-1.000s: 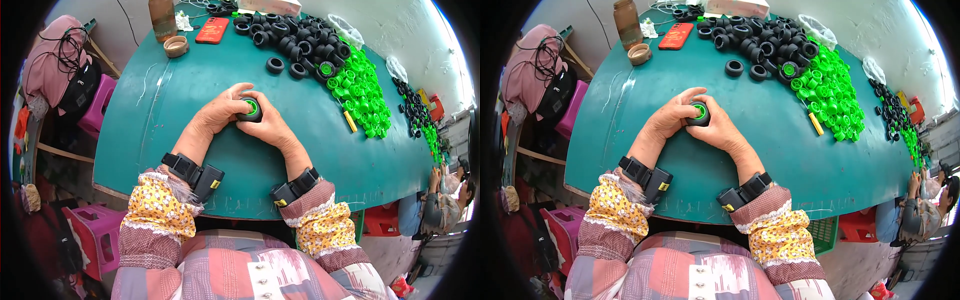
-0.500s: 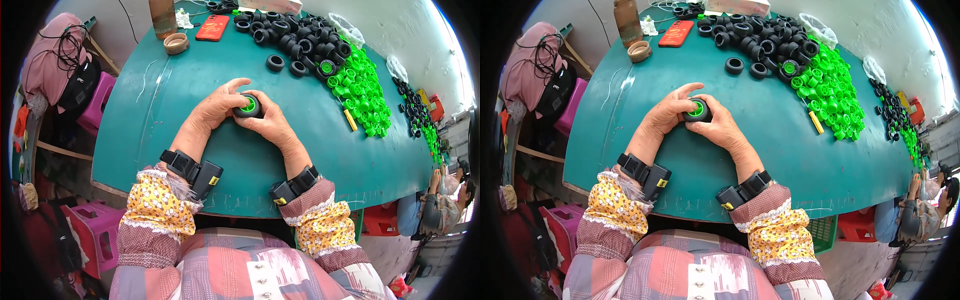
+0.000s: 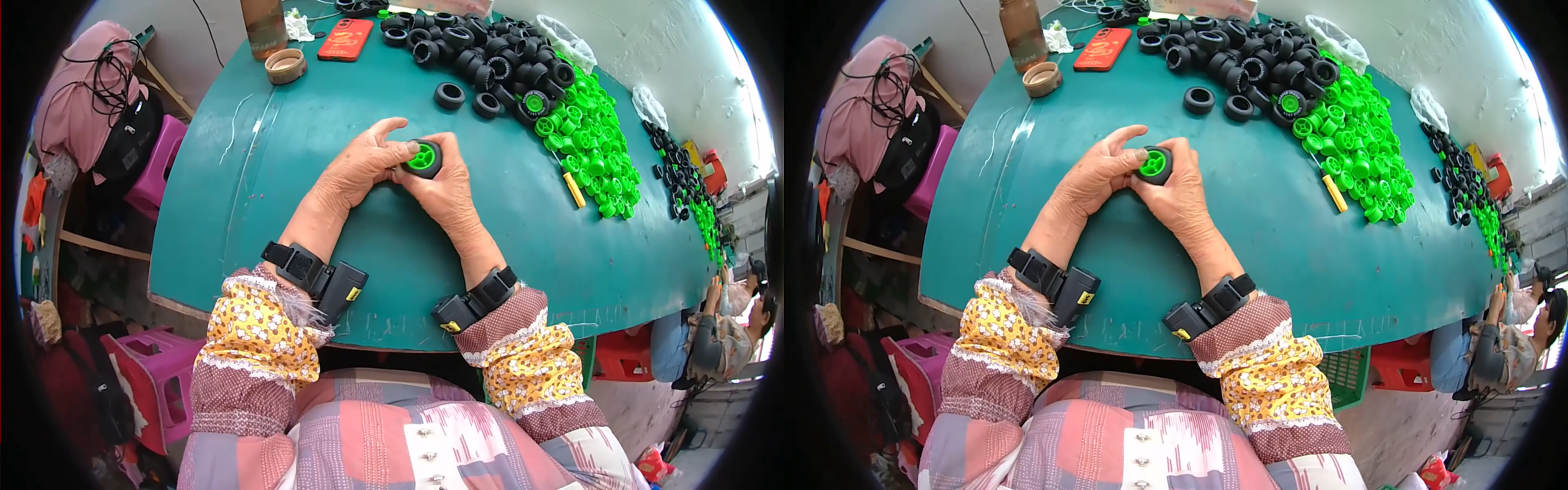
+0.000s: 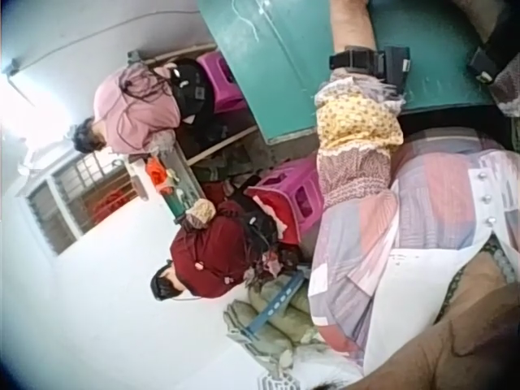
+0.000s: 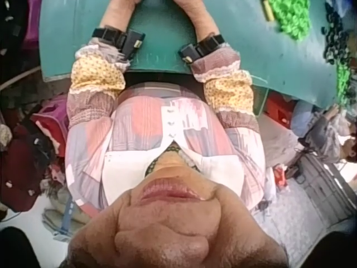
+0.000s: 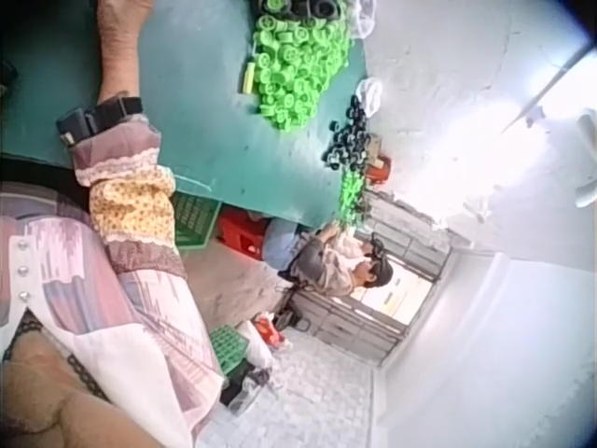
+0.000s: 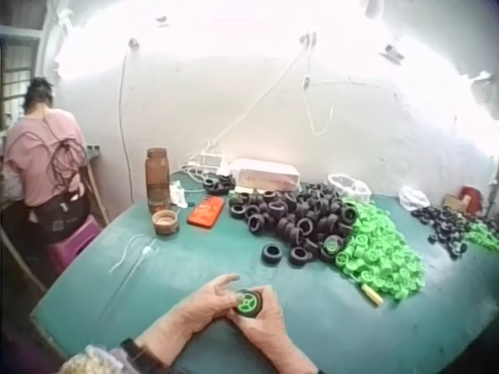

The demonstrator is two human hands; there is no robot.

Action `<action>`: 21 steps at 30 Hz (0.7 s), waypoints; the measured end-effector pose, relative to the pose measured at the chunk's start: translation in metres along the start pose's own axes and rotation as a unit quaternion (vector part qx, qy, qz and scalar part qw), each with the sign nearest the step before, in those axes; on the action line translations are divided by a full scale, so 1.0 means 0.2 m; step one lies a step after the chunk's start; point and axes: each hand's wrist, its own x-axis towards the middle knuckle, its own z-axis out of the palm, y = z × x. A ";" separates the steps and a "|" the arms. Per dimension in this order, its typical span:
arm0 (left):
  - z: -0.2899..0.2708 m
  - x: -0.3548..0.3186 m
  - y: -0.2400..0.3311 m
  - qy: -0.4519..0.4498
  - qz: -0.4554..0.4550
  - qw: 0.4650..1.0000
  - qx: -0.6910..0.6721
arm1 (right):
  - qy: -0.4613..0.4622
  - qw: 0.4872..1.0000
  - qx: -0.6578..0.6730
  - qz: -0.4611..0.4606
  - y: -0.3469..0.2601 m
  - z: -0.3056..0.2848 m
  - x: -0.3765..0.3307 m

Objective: Assemble small toy wheels by inserting a green hub into a black rubber tire.

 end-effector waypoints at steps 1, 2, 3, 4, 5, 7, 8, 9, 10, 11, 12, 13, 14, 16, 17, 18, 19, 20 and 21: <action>0.01 0.00 -0.01 0.000 0.000 1.000 -0.001 | 0.000 1.000 -0.001 0.000 0.00 0.00 0.00; 0.03 0.00 -0.02 -0.004 0.011 1.000 0.003 | 0.012 0.999 -0.045 -0.008 -0.01 -0.01 -0.01; 0.04 0.00 -0.03 -0.007 0.022 1.000 0.007 | 0.025 0.996 -0.089 -0.016 -0.01 -0.01 -0.02; 0.00 0.01 -0.02 -0.013 0.024 0.999 0.044 | 0.016 0.988 -0.127 -0.081 0.00 0.00 -0.01; -0.03 0.01 -0.02 -0.012 0.023 0.999 0.044 | 0.016 0.989 -0.126 -0.081 0.01 -0.01 -0.01; -0.06 0.01 -0.01 0.009 0.032 0.999 0.040 | -0.078 0.995 -0.020 -0.061 0.01 -0.03 0.00; -0.05 0.01 -0.01 0.013 0.031 0.999 0.038 | -0.069 0.995 -0.050 -0.046 0.01 -0.02 -0.01; -0.05 0.01 -0.02 0.012 0.030 0.999 0.038 | -0.069 0.995 -0.050 -0.045 0.01 -0.02 -0.01; -0.03 0.02 -0.02 0.029 0.030 0.998 0.036 | -0.034 0.994 -0.099 -0.035 -0.01 -0.01 -0.01; -0.02 0.03 -0.03 0.046 0.031 0.998 0.034 | 0.001 0.989 -0.147 -0.024 -0.02 -0.01 -0.02; -0.02 0.03 -0.04 0.045 0.031 0.998 0.034 | 0.001 0.989 -0.147 -0.024 -0.04 -0.02 -0.01; -0.02 0.03 -0.05 0.029 0.041 0.999 0.018 | 0.015 0.985 -0.170 -0.002 -0.06 -0.02 -0.01; -0.02 0.03 -0.05 0.013 0.050 0.999 0.002 | 0.029 0.981 -0.193 0.020 -0.07 -0.03 -0.01; -0.03 0.02 -0.03 0.030 0.043 0.999 0.008 | 0.001 0.989 -0.142 -0.030 -0.02 -0.03 -0.02; -0.03 0.02 -0.02 0.046 0.037 0.998 0.013 | -0.029 0.992 -0.091 -0.081 0.00 -0.03 -0.02; -0.04 0.03 -0.01 0.045 0.052 0.998 0.016 | -0.031 0.993 -0.063 -0.092 0.02 -0.02 -0.02; -0.04 0.02 0.00 0.046 0.050 0.998 0.017 | -0.031 0.993 -0.062 -0.091 0.02 -0.03 -0.02; -0.05 0.01 0.01 0.037 0.041 0.997 0.052 | -0.045 0.987 -0.109 -0.109 0.01 -0.05 -0.01; -0.06 0.01 0.02 0.028 0.031 0.995 0.088 | -0.060 0.978 -0.156 -0.127 0.00 -0.06 0.00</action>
